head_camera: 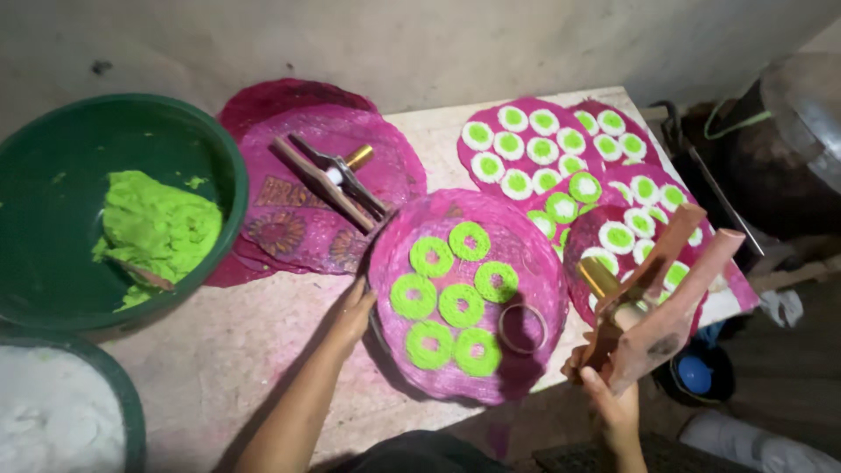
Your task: The person prepares green and white dough treats by using a hand-operated press to shape the green dough onto mats and then filling the centers with white dough.
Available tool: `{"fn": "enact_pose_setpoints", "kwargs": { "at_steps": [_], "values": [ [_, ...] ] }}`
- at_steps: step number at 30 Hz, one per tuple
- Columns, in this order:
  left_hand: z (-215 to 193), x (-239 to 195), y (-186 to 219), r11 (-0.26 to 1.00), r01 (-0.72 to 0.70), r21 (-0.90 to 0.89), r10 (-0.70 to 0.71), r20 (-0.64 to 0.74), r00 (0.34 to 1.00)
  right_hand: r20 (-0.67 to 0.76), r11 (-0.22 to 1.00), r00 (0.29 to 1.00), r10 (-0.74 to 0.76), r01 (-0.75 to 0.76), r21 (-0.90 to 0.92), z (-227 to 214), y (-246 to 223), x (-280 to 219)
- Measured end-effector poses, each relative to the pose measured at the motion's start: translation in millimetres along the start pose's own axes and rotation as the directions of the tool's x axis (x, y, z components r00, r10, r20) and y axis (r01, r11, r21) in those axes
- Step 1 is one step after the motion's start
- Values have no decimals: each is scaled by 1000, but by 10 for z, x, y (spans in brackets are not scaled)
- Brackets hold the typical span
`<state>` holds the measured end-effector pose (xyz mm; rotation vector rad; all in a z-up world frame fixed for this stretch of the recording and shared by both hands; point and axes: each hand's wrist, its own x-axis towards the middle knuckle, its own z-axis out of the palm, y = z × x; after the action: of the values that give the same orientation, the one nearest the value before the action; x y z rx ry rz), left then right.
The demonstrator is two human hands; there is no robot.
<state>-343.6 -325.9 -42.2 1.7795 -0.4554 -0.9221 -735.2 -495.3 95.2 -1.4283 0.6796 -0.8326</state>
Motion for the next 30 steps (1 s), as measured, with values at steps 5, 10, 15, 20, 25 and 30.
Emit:
{"fn": "enact_pose_setpoints", "kwargs": {
  "at_steps": [5, 10, 15, 20, 25, 30],
  "values": [
    [207, -439, -371, 917, -54, -396, 46, -30, 998, -40, 996, 999, 27, -30, -85, 37, -43, -191],
    [153, -453, -391, 907, 246, -343, -274, -34, 961, -38, 995, 999, 29, -33, -95, 33, -13, -312],
    [-129, 264, -169, 959, 26, -283, -17, 34, 999, -14, 999, 1000, 19, -18, 32, 190, 20, -354],
    [-81, 144, 157, 915, -324, 241, 367, -161, 916, -42, 999, 999, 30, -31, -15, 225, 70, -484],
    [572, -781, 622, 572, -591, 569, 619, 172, 766, -24, 998, 999, 27, -28, -56, 207, 34, -528],
    [908, -998, 828, 427, -739, 521, 654, 386, 651, -40, 998, 998, 49, -51, -48, 210, -5, -531]
  ]
}}
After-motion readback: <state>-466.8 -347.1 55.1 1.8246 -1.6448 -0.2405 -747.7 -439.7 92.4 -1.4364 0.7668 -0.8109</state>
